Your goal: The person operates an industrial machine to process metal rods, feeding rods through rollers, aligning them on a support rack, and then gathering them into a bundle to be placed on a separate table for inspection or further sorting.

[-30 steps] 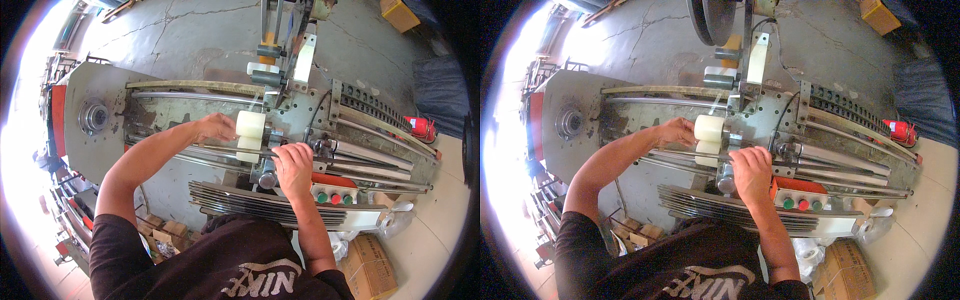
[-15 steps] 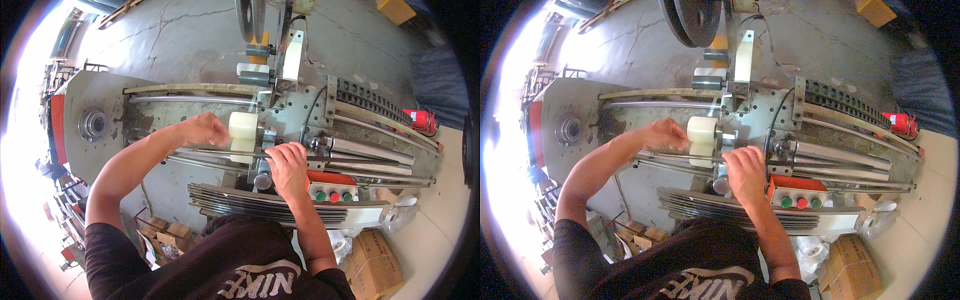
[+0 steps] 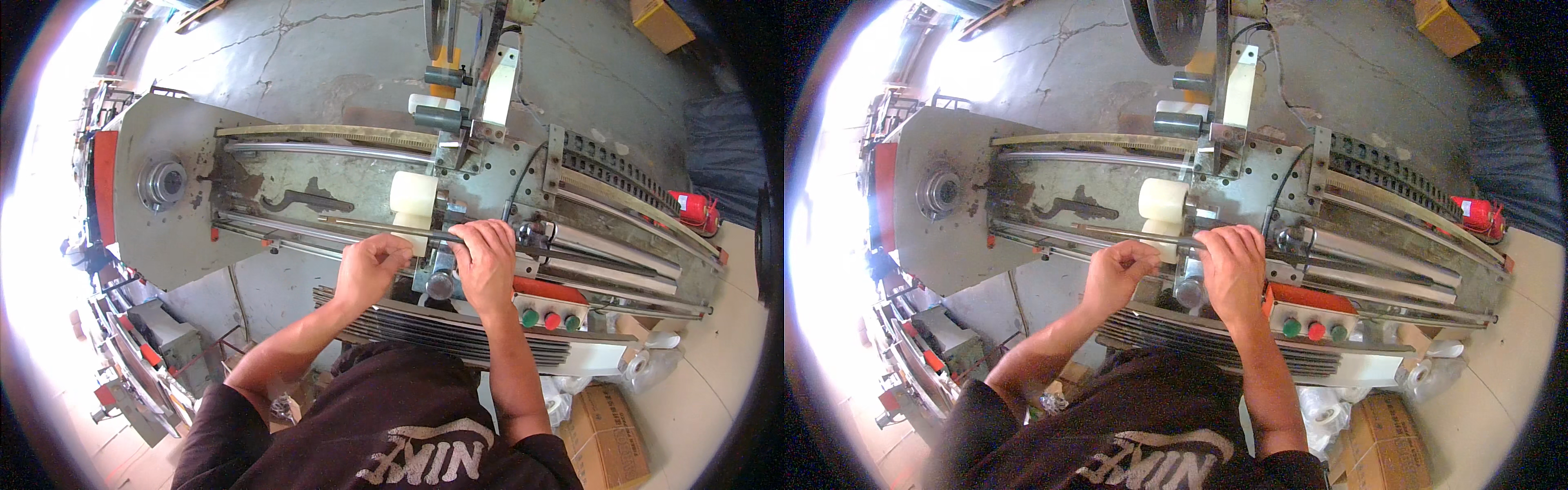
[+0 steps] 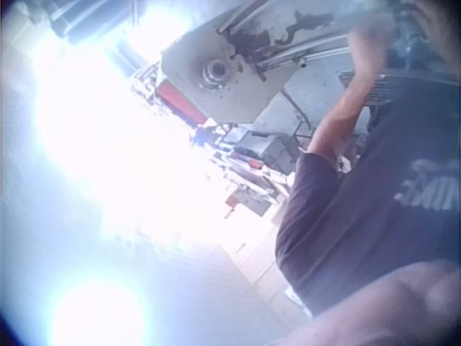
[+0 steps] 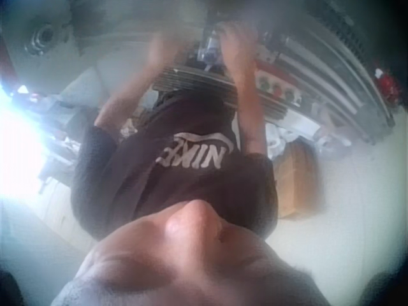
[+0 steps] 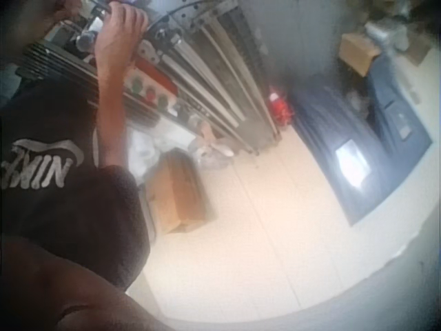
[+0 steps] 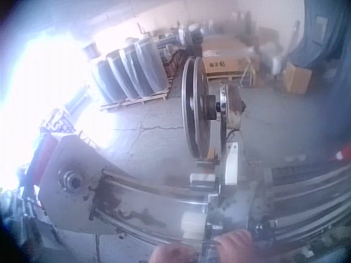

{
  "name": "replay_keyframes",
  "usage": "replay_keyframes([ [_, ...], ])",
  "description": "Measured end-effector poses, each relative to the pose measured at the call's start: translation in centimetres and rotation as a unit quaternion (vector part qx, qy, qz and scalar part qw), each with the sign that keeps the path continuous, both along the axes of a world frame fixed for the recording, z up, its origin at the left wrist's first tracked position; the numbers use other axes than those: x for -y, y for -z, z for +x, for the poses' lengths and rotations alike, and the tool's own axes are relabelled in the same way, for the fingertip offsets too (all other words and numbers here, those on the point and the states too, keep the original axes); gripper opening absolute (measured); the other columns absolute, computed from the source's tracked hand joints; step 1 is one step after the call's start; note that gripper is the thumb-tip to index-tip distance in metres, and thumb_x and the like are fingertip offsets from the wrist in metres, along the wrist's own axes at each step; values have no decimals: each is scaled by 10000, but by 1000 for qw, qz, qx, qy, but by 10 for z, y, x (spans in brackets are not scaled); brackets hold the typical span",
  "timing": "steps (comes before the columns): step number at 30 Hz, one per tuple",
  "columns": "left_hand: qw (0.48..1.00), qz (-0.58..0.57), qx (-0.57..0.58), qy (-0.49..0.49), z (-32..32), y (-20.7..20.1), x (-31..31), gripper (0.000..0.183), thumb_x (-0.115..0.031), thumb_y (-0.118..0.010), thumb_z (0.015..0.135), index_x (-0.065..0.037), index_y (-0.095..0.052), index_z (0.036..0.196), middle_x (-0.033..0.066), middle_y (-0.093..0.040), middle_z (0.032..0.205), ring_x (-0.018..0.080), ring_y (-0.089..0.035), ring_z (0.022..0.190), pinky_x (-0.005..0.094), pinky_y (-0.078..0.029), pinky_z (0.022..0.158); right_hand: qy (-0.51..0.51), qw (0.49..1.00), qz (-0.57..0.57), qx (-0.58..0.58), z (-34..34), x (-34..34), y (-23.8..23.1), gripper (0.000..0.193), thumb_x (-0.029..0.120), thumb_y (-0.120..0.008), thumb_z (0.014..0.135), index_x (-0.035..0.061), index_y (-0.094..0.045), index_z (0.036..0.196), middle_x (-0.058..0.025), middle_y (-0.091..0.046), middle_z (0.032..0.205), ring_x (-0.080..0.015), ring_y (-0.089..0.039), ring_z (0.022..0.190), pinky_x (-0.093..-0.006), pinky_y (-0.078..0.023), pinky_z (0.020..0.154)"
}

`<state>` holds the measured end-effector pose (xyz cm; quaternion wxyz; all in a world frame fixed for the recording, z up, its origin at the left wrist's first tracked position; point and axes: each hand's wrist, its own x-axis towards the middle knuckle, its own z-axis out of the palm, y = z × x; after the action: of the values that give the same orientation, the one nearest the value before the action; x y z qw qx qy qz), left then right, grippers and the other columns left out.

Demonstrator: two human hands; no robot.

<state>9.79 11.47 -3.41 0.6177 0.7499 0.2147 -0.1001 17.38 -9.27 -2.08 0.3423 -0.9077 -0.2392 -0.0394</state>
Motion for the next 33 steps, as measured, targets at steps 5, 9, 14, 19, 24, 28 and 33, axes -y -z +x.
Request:
replay_keyframes([
  [5,984,107,107,-91,-6,3,18,182,-94,-777,933,-5,-645,1022,80,-781,873,104,-732,781,300,-593,709,-10,1000,16,-1,-4,2,-3,283,23,-778,790,85,-721,1060,-87,-712,1043,-322,-639,1069,-471,-436,1062],
  [9,937,285,205,-9,3,-7,16,169,-120,-769,933,-58,-698,1073,101,-770,856,216,-737,669,348,-583,610,-4,1000,11,17,-3,0,-9,187,72,-797,821,56,-728,994,-93,-715,988,-317,-644,1010,-444,-455,995],
  [14,855,438,239,140,5,-20,-2,241,-151,-786,878,-121,-750,1115,43,-702,790,245,-666,610,364,-547,563,-8,1000,18,22,-2,3,-8,194,75,-800,819,54,-730,999,-97,-712,983,-322,-641,1001,-445,-456,985],
  [19,771,487,352,209,31,-37,-22,264,-167,-785,797,-134,-733,1054,-27,-603,877,200,-620,746,353,-543,654,-12,999,38,21,-1,2,-7,199,77,-804,806,55,-734,990,-100,-711,980,-318,-642,1001,-448,-450,1001],
  [24,855,382,213,280,54,-47,-36,611,-245,-826,827,-103,-550,1353,21,-696,818,267,-709,766,420,-556,656,-14,999,30,21,0,6,-9,214,73,-799,796,65,-739,1002,-90,-715,989,-305,-646,1007,-457,-433,1042],
  [28,891,291,108,333,64,-48,-33,745,-177,-796,856,-49,-411,1481,118,-781,888,334,-736,778,448,-560,693,-13,1000,22,14,0,6,-9,232,67,-780,804,81,-740,1032,-72,-720,1011,-288,-651,1019,-463,-424,1065],
  [33,924,177,57,334,73,-50,-36,772,-55,-764,867,-19,-374,1532,156,-788,962,330,-747,852,402,-567,792,3,999,17,30,-4,3,-3,223,66,-782,796,89,-734,1013,-62,-708,1001,-279,-652,1025,-461,-432,1059],
])
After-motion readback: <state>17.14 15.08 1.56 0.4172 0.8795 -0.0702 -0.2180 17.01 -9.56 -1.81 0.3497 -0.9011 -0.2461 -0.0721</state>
